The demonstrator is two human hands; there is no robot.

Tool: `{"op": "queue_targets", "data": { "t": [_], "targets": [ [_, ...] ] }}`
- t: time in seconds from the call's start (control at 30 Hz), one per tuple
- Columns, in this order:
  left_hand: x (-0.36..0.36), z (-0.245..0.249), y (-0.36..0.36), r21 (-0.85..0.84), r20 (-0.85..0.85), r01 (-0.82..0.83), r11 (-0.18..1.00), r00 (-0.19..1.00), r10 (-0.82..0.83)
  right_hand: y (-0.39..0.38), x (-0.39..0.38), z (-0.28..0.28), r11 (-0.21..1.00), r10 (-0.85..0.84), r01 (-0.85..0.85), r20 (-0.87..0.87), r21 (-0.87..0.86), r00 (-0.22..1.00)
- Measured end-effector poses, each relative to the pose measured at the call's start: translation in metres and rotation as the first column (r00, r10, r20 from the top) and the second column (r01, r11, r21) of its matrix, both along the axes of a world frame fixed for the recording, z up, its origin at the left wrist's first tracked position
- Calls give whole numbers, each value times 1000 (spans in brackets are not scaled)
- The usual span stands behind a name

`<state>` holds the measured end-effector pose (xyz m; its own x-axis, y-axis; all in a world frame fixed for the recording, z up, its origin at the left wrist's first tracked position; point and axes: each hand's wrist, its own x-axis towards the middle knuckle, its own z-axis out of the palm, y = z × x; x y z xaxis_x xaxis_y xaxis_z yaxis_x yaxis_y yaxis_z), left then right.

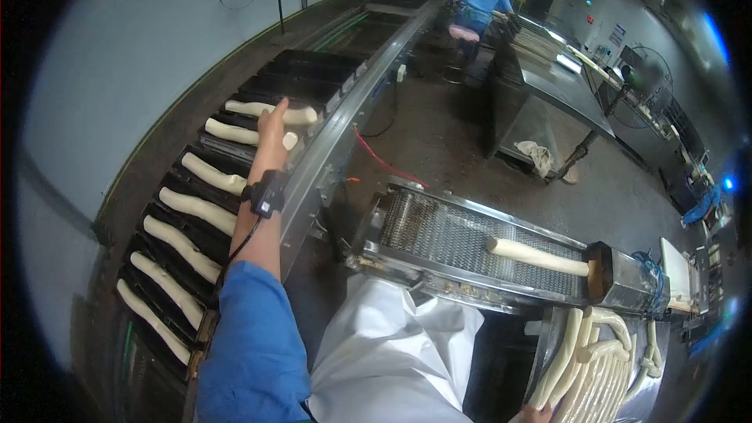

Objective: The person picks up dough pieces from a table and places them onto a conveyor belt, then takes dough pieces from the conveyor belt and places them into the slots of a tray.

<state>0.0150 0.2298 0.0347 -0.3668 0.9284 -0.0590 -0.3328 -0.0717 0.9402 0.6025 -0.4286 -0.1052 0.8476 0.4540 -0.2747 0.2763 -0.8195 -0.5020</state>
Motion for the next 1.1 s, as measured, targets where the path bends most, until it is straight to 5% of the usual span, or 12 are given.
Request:
{"op": "queue_targets", "data": {
  "t": [0.17, 0.23, 0.3, 0.33, 0.5, 0.67, 0.77, 0.83, 0.9, 1.0, 1.07, 1.1],
  "targets": [
    [-38, -60, -23, 3, -129, -62, 998, 990, 62, 110, -23, 38, 889, 137, 7, -280, 457, 950],
    [-39, -71, -21, -20, 12, -49, 999, 999, 49, 177, -51, 92, 781, 231, 34, -339, 624, 912],
    [-53, -98, 0, -63, 238, -58, 996, 969, 72, 235, -77, 151, 687, 347, -38, -282, 725, 894],
    [-52, -106, -7, -66, 40, -131, 989, 990, 134, 260, -100, 185, 652, 378, -117, -188, 749, 907],
    [-59, -104, -32, -151, 113, -219, 964, 965, 237, 378, -157, 309, 453, 632, -238, -120, 859, 766],
    [-34, -66, -80, -139, -222, -592, 794, 800, 558, 491, -229, 367, 182, 867, -254, -34, 950, 497],
    [-42, -66, -96, -70, -333, -620, 781, 753, 567, 538, -282, 366, -134, 991, -238, 133, 962, -17],
    [-37, -50, -124, -92, -153, -555, 827, 828, 540, 560, -295, 340, 2, 953, -409, 123, 912, 278],
    [-40, -51, -135, -105, -121, -526, 844, 849, 514, 582, -283, 280, 113, 915, -633, 168, 766, 367],
    [-59, -76, -145, -70, -173, -523, 849, 845, 506, 590, -245, 146, 196, 902, -930, 315, 311, 295],
    [-64, -89, -152, -31, -75, -510, 859, 859, 507, 569, -234, 83, 235, 938, -919, 321, -317, 129],
    [-68, -92, -158, -30, -70, -514, 857, 857, 511, 553, -231, 59, 310, 947, -923, 156, -230, 279]
  ]
}}
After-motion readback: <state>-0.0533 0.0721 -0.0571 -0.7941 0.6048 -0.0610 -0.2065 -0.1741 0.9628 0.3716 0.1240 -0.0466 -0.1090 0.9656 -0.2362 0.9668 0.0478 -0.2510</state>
